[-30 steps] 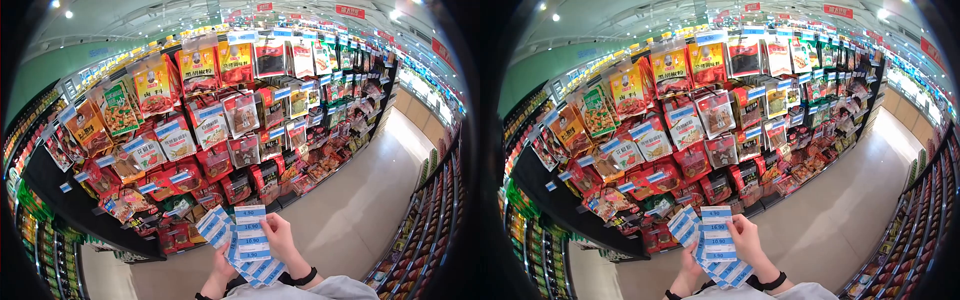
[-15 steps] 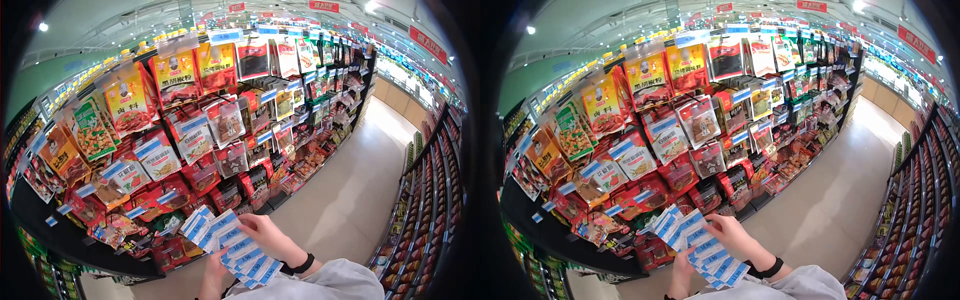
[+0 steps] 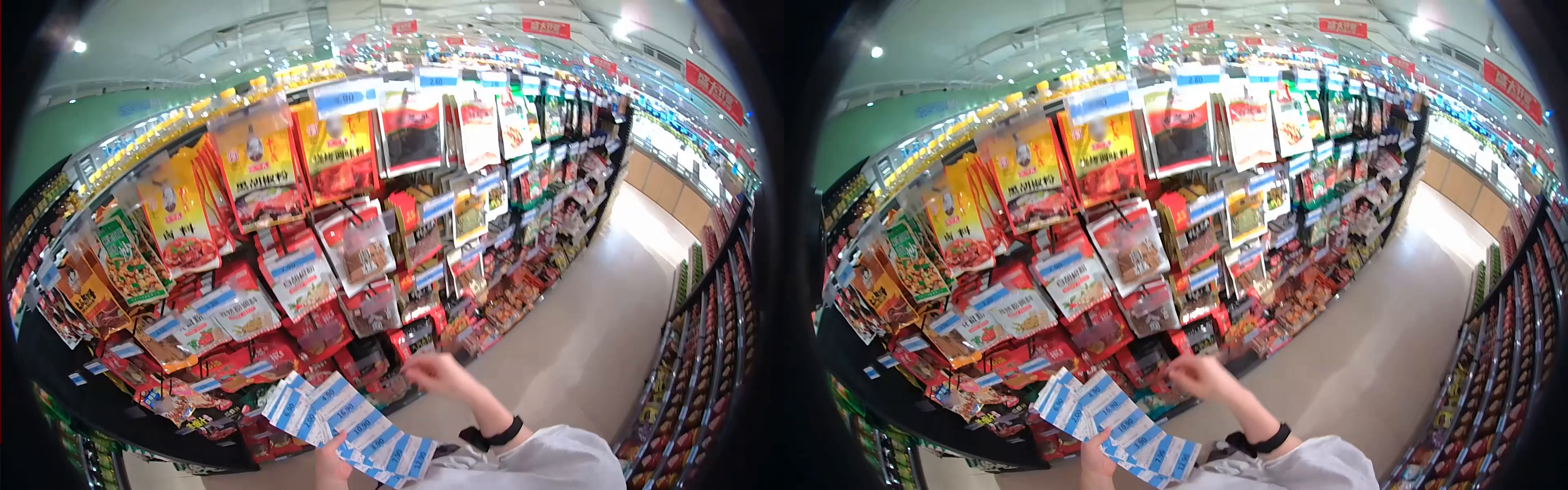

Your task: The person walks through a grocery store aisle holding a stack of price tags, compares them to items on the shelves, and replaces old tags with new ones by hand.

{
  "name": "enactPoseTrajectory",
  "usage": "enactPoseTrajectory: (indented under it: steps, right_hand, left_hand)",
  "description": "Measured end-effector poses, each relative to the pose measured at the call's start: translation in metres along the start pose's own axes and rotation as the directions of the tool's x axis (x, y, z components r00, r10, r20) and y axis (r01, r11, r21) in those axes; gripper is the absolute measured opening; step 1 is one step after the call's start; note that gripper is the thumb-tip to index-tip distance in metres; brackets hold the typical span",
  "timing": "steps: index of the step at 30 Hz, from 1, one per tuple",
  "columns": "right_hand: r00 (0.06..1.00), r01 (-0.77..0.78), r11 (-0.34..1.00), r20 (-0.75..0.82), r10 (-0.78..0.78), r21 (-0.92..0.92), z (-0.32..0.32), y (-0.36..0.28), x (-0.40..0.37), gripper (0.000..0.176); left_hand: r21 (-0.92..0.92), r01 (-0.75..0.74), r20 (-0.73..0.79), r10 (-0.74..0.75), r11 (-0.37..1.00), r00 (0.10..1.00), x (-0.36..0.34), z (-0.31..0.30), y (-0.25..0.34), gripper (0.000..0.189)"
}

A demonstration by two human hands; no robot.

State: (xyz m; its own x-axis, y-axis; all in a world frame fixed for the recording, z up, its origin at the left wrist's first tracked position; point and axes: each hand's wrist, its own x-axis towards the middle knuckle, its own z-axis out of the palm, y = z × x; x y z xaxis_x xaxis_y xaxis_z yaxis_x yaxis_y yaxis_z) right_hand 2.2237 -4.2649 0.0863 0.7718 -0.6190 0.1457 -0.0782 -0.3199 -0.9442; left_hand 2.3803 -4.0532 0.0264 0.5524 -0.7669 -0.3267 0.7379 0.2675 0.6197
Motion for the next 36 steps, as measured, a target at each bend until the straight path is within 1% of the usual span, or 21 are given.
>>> enactPoseTrajectory:
  steps: [1, 2, 3, 4, 6, 7, 11, 12, 14, 16, 17, 18, 20, 21, 22, 23, 24, 25, 26, 29, 36]
  right_hand:
    - [0.995, 0.085, 0.994, 0.058, -0.081, -0.068, 0.001, 0.001, 0.006, 0.017]
    - [0.989, 0.089, 0.993, 0.125, -0.078, -0.084, -0.002, -0.005, 0.01, 0.017]
    - [0.984, 0.084, 0.995, 0.163, -0.074, -0.054, -0.006, -0.005, 0.014, 0.018]
    - [0.977, 0.077, 0.997, 0.202, -0.07, -0.024, -0.01, -0.004, 0.019, 0.018]
    - [0.973, 0.094, 0.995, 0.214, -0.088, -0.016, -0.023, -0.003, 0.027, 0.018]
    - [0.972, 0.09, 0.996, 0.217, -0.085, -0.011, -0.031, -0.002, 0.029, 0.018]
    - [0.973, 0.139, 0.988, 0.193, -0.123, -0.07, -0.066, -0.002, 0.048, 0.017]
    - [0.972, 0.142, 0.989, 0.196, -0.133, -0.036, -0.072, 0.003, 0.054, 0.019]
    - [0.945, 0.228, 0.972, 0.225, -0.236, 0.06, -0.088, -0.026, 0.061, 0.025]
    - [0.868, 0.427, 0.874, 0.165, -0.468, 0.233, -0.097, -0.081, 0.06, 0.021]
    - [0.713, 0.669, 0.726, 0.135, -0.688, 0.162, -0.102, -0.115, 0.057, 0.021]
    - [0.504, 0.853, 0.515, 0.12, -0.855, 0.086, -0.107, -0.143, 0.053, 0.02]
    - [0.191, 0.887, 0.252, 0.19, -0.963, 0.387, -0.117, -0.165, 0.048, 0.018]
    - [0.192, 0.812, 0.28, 0.22, -0.957, 0.512, -0.121, -0.176, 0.042, 0.022]
    - [0.189, 0.718, 0.307, 0.249, -0.95, 0.625, -0.123, -0.188, 0.035, 0.025]
    - [0.197, 0.707, 0.316, 0.252, -0.947, 0.633, -0.115, -0.205, 0.029, 0.025]
    - [0.059, 0.803, 0.029, -0.03, -0.998, 0.595, -0.1, -0.224, 0.025, 0.029]
    - [-0.107, 0.848, -0.242, -0.294, -0.95, 0.472, -0.091, -0.233, 0.021, 0.035]
    - [-0.077, 0.866, -0.229, -0.333, -0.94, 0.446, -0.086, -0.239, 0.019, 0.035]
    - [0.08, 0.879, -0.076, -0.304, -0.949, 0.47, -0.077, -0.237, 0.008, 0.034]
    - [0.222, 0.874, 0.035, -0.335, -0.916, 0.484, -0.062, -0.233, -0.003, 0.031]
  left_hand:
    - [0.032, -0.01, -0.01, 0.01, 0.999, 1.0, 0.003, 0.007, -0.005, 0.046]
    - [0.065, -0.016, -0.023, 0.018, 0.998, 1.0, 0.006, 0.011, -0.01, 0.046]
    - [0.006, 0.038, 0.005, -0.038, 0.999, 0.999, 0.012, 0.011, -0.014, 0.046]
    - [0.004, 0.015, 0.008, -0.015, 1.0, 1.0, 0.017, 0.011, -0.019, 0.046]
    - [-0.023, 0.177, -0.157, -0.178, 0.984, 0.971, 0.023, 0.012, -0.029, 0.039]
    - [0.023, 0.131, -0.113, -0.128, 0.991, 0.985, 0.027, 0.01, -0.035, 0.032]
    - [-0.023, 0.102, -0.146, -0.104, 0.994, 0.984, 0.029, 0.015, -0.052, 0.032]
    - [-0.028, 0.089, -0.16, -0.092, 0.996, 0.983, 0.027, 0.021, -0.054, 0.033]
    - [-0.03, 0.053, -0.193, -0.058, 0.998, 0.979, 0.022, 0.032, -0.058, 0.036]
    - [-0.032, 0.021, -0.219, -0.027, 0.999, 0.975, 0.017, 0.043, -0.063, 0.039]
    - [-0.031, 0.009, -0.232, -0.016, 0.999, 0.973, 0.014, 0.05, -0.066, 0.04]
    - [-0.027, -0.003, -0.247, -0.004, 1.0, 0.969, 0.011, 0.058, -0.067, 0.042]
    - [-0.029, -0.021, -0.248, 0.013, 0.999, 0.969, 0.009, 0.074, -0.07, 0.045]
    - [-0.067, -0.045, -0.08, 0.04, 0.997, 0.996, 0.017, 0.042, -0.088, 0.045]
    - [-0.059, -0.035, -0.067, 0.031, 0.998, 0.997, 0.019, 0.046, -0.091, 0.045]
    - [-0.057, -0.01, -0.082, 0.005, 0.998, 0.997, 0.021, 0.052, -0.093, 0.044]
    - [-0.057, 0.011, -0.089, -0.016, 0.998, 0.996, 0.022, 0.056, -0.096, 0.044]
    - [-0.06, 0.026, -0.096, -0.032, 0.998, 0.995, 0.023, 0.059, -0.099, 0.044]
    - [-0.065, 0.037, -0.101, -0.043, 0.997, 0.994, 0.022, 0.062, -0.1, 0.044]
    - [-0.079, 0.048, -0.122, -0.058, 0.996, 0.991, 0.02, 0.065, -0.101, 0.043]
    - [-0.113, 0.018, -0.187, -0.039, 0.993, 0.982, 0.011, 0.066, -0.091, 0.042]
